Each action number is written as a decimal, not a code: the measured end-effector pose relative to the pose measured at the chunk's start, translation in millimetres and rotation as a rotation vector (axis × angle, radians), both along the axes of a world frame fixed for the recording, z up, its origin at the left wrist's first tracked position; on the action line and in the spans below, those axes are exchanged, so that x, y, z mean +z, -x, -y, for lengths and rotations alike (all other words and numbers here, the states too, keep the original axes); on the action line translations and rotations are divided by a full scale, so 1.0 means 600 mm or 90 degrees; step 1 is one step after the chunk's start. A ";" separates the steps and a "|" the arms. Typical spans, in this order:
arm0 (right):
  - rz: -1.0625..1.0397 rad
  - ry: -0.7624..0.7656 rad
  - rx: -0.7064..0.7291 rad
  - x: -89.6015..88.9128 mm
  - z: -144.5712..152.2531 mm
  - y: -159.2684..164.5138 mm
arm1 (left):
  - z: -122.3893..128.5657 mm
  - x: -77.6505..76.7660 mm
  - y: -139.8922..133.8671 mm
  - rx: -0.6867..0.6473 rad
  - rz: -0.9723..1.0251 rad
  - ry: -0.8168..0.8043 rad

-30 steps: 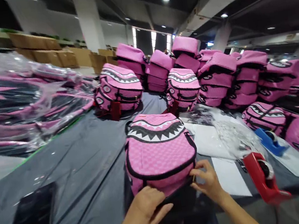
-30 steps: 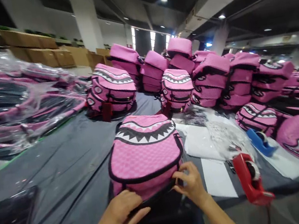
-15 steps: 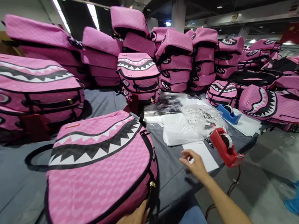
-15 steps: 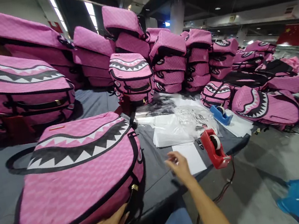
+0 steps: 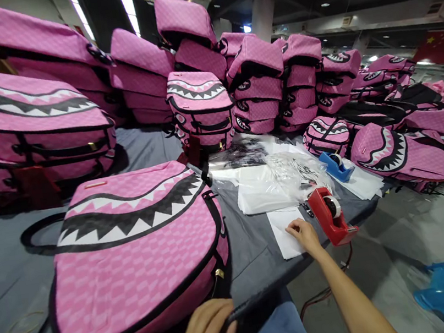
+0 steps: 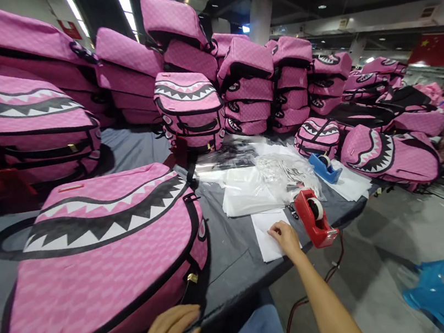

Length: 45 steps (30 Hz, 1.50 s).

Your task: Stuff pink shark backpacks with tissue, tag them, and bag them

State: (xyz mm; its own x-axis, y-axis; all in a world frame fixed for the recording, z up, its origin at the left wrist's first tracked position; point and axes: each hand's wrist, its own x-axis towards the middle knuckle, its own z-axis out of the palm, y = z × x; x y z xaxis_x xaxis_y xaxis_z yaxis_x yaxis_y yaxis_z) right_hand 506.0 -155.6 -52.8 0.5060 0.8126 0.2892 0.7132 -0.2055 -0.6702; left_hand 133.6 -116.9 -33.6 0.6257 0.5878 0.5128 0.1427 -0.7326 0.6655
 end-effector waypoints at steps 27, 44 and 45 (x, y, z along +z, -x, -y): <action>0.195 -0.187 0.623 0.089 -0.043 0.289 | 0.061 0.017 0.113 0.326 0.059 0.112; 0.462 -0.235 0.561 0.061 -0.049 0.351 | -0.020 -0.009 0.124 0.629 0.050 -0.085; 0.462 -0.235 0.559 0.061 -0.048 0.351 | -0.009 -0.006 0.118 0.612 0.057 -0.131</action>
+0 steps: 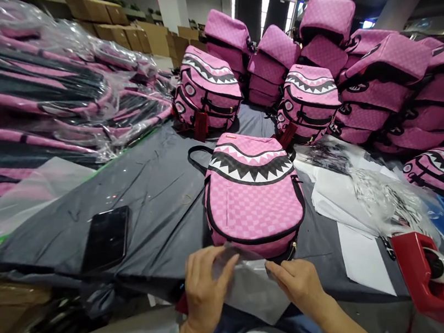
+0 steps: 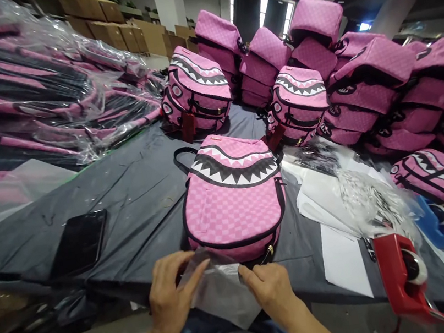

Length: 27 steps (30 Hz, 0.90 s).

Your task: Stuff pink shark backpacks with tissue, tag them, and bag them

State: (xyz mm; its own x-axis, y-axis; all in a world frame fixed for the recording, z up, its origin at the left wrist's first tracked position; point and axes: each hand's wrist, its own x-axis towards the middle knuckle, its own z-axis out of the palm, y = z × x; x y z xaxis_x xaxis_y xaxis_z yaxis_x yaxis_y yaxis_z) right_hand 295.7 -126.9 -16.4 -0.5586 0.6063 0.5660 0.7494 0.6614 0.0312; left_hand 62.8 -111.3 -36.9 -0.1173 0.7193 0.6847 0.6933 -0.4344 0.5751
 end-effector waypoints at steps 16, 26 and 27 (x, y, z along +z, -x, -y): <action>-0.383 0.436 -0.133 -0.025 0.058 -0.058 | -0.034 -0.026 -0.021 -0.429 -0.141 -0.079; -0.580 0.371 -0.112 -0.031 -0.028 -0.078 | -0.034 -0.029 -0.020 -0.433 -0.130 -0.126; -0.523 0.339 -0.085 -0.029 -0.047 -0.079 | -0.032 -0.027 -0.020 -0.428 -0.140 -0.122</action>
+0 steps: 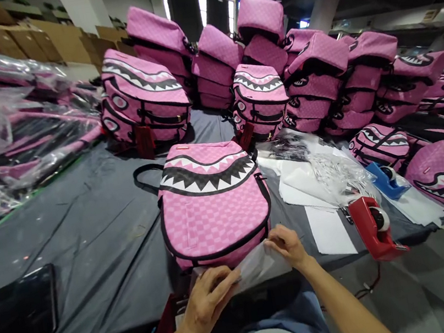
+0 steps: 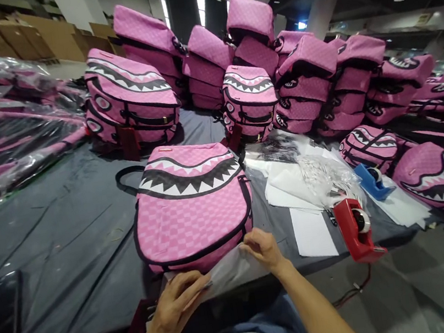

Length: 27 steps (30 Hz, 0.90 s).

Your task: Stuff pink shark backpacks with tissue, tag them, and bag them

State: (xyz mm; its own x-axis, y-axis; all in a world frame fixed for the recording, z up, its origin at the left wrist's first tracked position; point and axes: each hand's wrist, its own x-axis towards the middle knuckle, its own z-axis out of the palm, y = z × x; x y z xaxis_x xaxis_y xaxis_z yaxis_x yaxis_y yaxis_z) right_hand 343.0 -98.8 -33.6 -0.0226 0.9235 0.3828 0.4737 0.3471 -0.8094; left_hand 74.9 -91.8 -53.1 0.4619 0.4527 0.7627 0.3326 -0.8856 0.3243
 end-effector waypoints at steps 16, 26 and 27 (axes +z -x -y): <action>0.426 -0.320 0.016 0.019 0.032 0.008 | 0.008 0.033 -0.002 0.012 -0.074 0.067; 0.537 -0.423 0.213 0.024 -0.010 -0.022 | 0.084 -0.026 -0.047 0.371 0.054 0.043; 0.538 -0.420 0.233 0.024 -0.013 -0.024 | 0.080 -0.027 -0.050 0.368 0.052 0.033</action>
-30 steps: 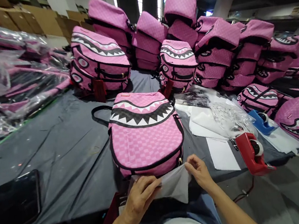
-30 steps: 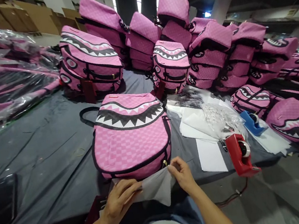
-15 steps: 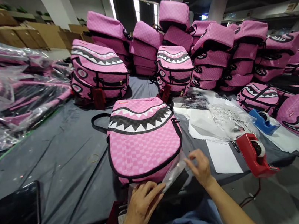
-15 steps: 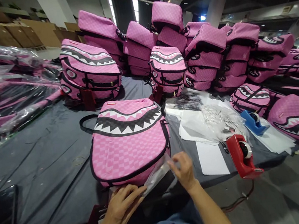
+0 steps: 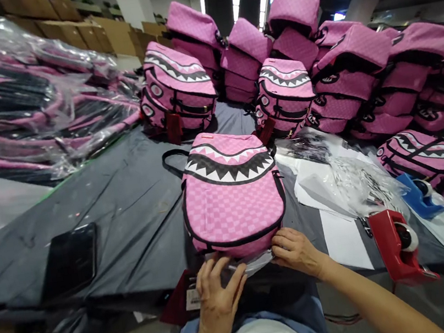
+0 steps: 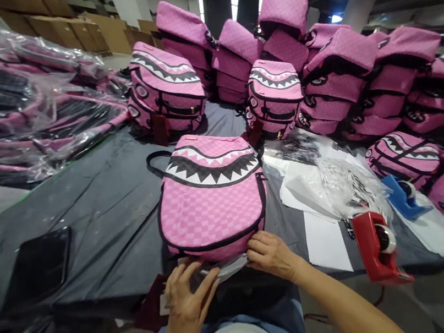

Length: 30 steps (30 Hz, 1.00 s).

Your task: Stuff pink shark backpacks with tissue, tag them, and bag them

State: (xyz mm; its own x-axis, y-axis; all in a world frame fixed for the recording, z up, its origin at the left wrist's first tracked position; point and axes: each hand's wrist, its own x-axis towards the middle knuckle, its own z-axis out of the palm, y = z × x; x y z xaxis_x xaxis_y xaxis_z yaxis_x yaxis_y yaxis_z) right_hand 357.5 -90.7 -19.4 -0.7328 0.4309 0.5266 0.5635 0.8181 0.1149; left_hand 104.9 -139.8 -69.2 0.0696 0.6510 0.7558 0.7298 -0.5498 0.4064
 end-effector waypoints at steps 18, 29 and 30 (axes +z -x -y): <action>0.127 0.230 0.138 0.106 -0.058 0.014 | -0.111 0.107 0.104 -0.393 -0.313 0.028; -0.012 -0.013 0.076 0.216 -0.052 0.042 | -0.133 0.274 0.101 -0.317 -0.420 -0.084; -0.035 -0.021 0.068 0.209 -0.049 0.044 | -0.132 0.271 0.097 -0.292 -0.419 -0.115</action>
